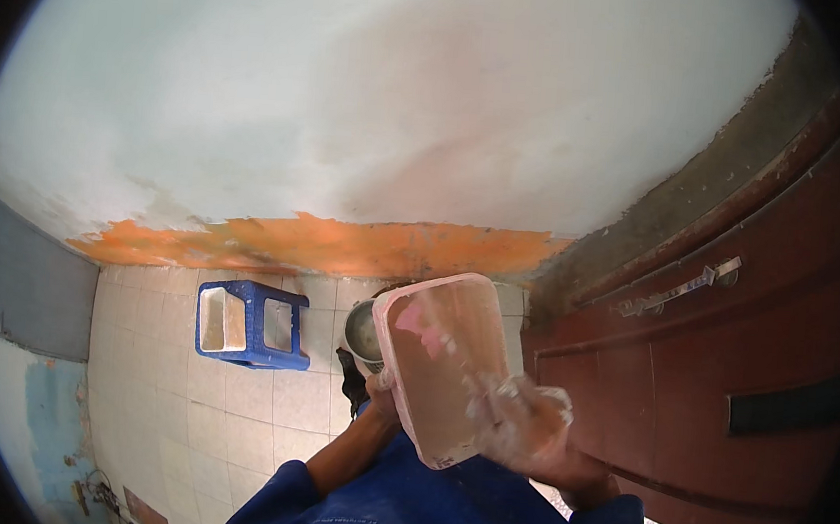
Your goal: The person applies plaster to a section of wall using a scraper and a plastic container.
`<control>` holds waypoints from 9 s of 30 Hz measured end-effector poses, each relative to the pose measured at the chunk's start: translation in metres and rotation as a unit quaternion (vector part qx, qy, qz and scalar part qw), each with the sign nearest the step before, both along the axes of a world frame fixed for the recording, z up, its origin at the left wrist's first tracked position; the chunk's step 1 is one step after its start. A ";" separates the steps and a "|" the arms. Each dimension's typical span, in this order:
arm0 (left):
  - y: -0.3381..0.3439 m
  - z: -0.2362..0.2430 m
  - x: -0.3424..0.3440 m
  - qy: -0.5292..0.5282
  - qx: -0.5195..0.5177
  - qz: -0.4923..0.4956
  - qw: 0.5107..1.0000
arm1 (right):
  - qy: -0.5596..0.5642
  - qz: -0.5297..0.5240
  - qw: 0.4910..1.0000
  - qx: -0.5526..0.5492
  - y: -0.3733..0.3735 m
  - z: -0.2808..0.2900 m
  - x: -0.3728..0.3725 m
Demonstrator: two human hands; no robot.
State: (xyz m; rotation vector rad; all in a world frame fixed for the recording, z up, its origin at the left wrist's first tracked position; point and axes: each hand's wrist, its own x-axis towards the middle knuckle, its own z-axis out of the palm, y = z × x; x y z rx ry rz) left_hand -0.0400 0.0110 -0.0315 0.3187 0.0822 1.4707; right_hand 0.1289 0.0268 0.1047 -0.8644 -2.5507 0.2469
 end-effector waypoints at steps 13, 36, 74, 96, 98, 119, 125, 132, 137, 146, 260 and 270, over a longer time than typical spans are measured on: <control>0.005 -0.005 0.000 0.004 -0.037 0.025 0.999 | -0.031 0.043 0.976 -0.211 0.014 0.022 0.003; 0.028 0.037 0.016 -0.001 -0.111 0.049 0.993 | 0.153 -0.184 0.971 -0.011 0.003 -0.033 -0.018; -0.008 -0.033 0.015 0.148 -0.203 0.086 0.964 | 0.162 -0.228 0.935 -0.217 -0.009 -0.012 -0.023; -0.005 -0.019 0.018 0.067 -0.176 0.081 0.979 | 0.210 -0.256 0.922 -0.201 -0.022 -0.013 -0.026; -0.006 -0.030 0.017 0.040 -0.155 0.046 0.986 | 0.212 -0.264 0.924 -0.179 -0.012 -0.010 -0.023; 0.004 -0.022 0.026 -0.041 -0.150 0.043 0.987 | 0.101 -0.159 0.973 -0.132 -0.004 -0.008 -0.035; 0.007 -0.016 0.028 -0.044 -0.146 0.042 0.987 | 0.154 -0.209 0.942 -0.214 -0.008 -0.018 -0.045; 0.009 -0.013 0.030 -0.043 -0.145 0.044 0.988 | 0.146 -0.220 0.942 -0.205 -0.008 -0.018 -0.047; 0.009 -0.023 0.027 -0.023 -0.160 0.068 0.984 | 0.163 -0.220 0.940 -0.205 -0.004 -0.016 -0.047; 0.008 -0.025 0.026 -0.033 -0.138 0.060 0.988 | 0.097 -0.232 0.960 -0.125 0.013 -0.017 -0.041; 0.037 0.000 0.032 0.214 -0.148 0.138 0.956 | 0.142 -0.248 0.930 -0.231 0.024 -0.006 -0.037; 0.040 -0.003 0.027 0.133 -0.139 0.118 0.974 | 0.133 -0.255 0.920 -0.266 0.024 0.004 -0.043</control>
